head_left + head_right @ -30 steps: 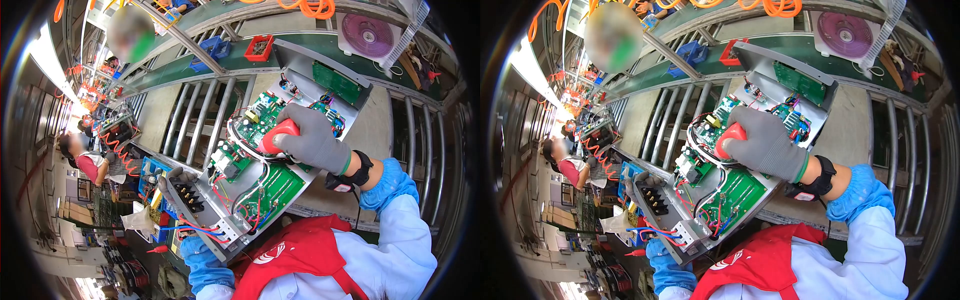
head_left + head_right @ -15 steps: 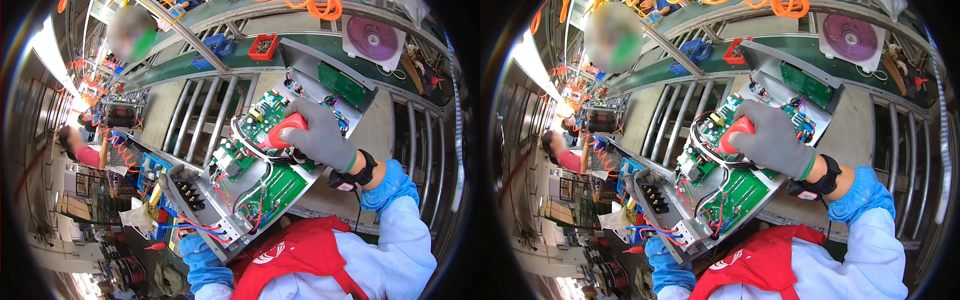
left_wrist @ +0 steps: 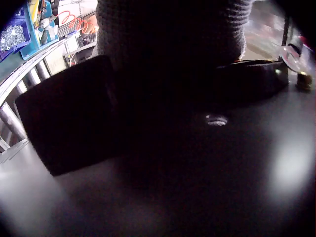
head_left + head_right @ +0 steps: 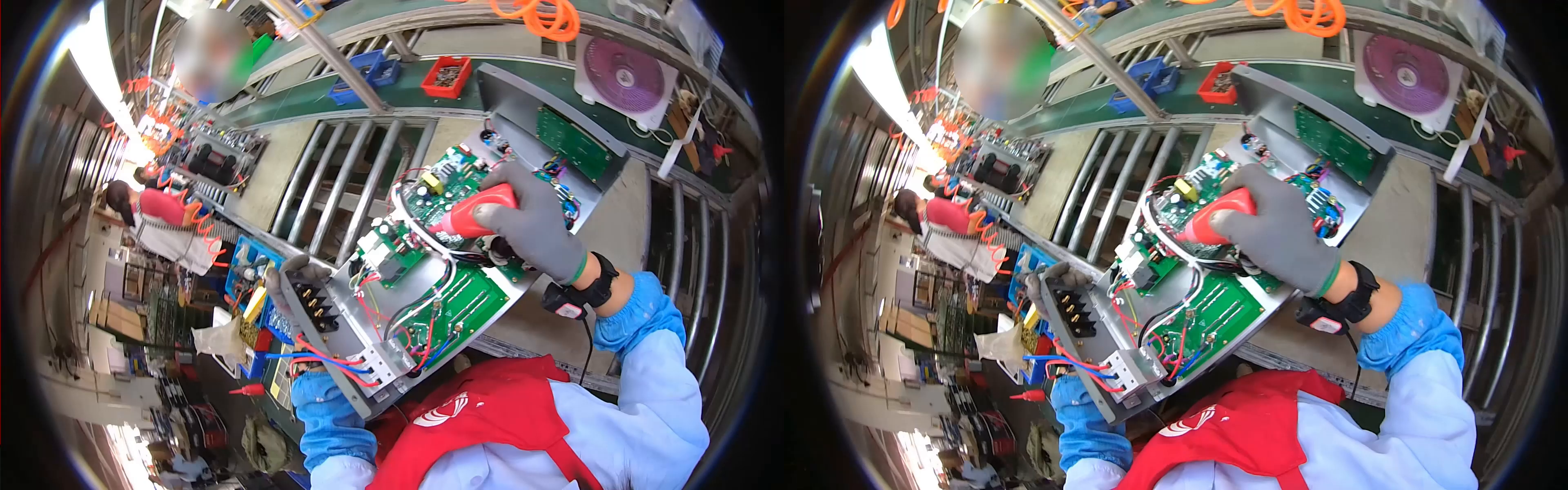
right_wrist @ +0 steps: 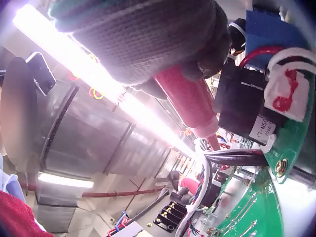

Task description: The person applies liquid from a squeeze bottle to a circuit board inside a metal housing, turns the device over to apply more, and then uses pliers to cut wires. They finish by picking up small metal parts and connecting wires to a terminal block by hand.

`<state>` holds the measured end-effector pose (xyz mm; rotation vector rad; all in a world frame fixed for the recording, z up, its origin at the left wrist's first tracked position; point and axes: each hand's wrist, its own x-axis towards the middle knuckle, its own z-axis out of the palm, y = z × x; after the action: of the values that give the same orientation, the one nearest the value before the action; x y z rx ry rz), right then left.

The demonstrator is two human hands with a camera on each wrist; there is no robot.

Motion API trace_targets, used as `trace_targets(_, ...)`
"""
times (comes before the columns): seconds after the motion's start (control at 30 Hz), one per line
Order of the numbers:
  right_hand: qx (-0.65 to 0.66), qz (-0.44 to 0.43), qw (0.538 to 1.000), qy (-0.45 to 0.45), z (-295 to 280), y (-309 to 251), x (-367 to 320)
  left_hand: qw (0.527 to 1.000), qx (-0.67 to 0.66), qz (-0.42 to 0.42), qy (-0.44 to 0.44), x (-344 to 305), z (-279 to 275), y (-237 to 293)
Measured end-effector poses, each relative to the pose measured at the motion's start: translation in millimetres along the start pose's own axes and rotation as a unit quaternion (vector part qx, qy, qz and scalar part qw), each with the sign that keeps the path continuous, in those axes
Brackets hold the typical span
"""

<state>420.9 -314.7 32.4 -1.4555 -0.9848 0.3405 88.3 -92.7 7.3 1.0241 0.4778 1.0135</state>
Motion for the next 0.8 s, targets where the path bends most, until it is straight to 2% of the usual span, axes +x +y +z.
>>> trace_targets(0.1,0.030,0.035,0.999,-0.023,-2,-6,-2,0.999,-0.032,-0.004,-0.002,7,-13,-5)
trace_targets(0.13,0.006,0.029,0.999,-0.017,-4,-9,-4,0.997,-0.057,-0.044,-0.009,7,-14,-1)
trace_targets(0.23,0.055,0.045,0.995,0.071,-20,-23,-20,0.997,-0.064,-0.038,-0.025,4,-5,3)
trace_targets(0.27,0.086,0.033,0.988,0.125,-28,-22,-26,0.997,0.041,-0.015,0.065,-7,9,5)
trace_targets(0.3,0.117,0.071,0.979,0.154,-41,-25,-36,0.995,0.061,-0.030,0.076,-11,19,9)
trace_targets(0.37,0.182,0.141,0.950,0.212,-69,-34,-63,0.993,0.052,0.010,0.102,-10,23,0)
trace_targets(0.4,0.217,0.149,0.939,0.223,-82,-23,-76,0.995,0.060,0.002,0.074,-3,9,0)
trace_targets(0.43,0.275,0.180,0.909,0.255,-91,-3,-89,0.996,0.026,0.003,0.087,-1,8,-3)
trace_targets(0.5,0.427,0.253,0.834,0.242,-113,24,-110,0.998,0.035,0.024,0.041,2,3,-3)
trace_targets(0.6,0.569,0.309,0.744,0.168,-122,55,-121,0.998,0.019,0.016,0.057,4,0,-5)
trace_targets(0.67,0.588,0.309,0.734,0.141,-121,74,-114,0.993,0.048,0.037,0.105,-2,21,-3)
trace_targets(0.73,0.633,0.292,0.710,0.099,-120,84,-103,0.995,0.040,0.033,0.090,1,18,-2)
trace_targets(0.8,0.641,0.280,0.709,0.090,-121,91,-91,0.998,0.022,0.018,0.060,6,6,-4)
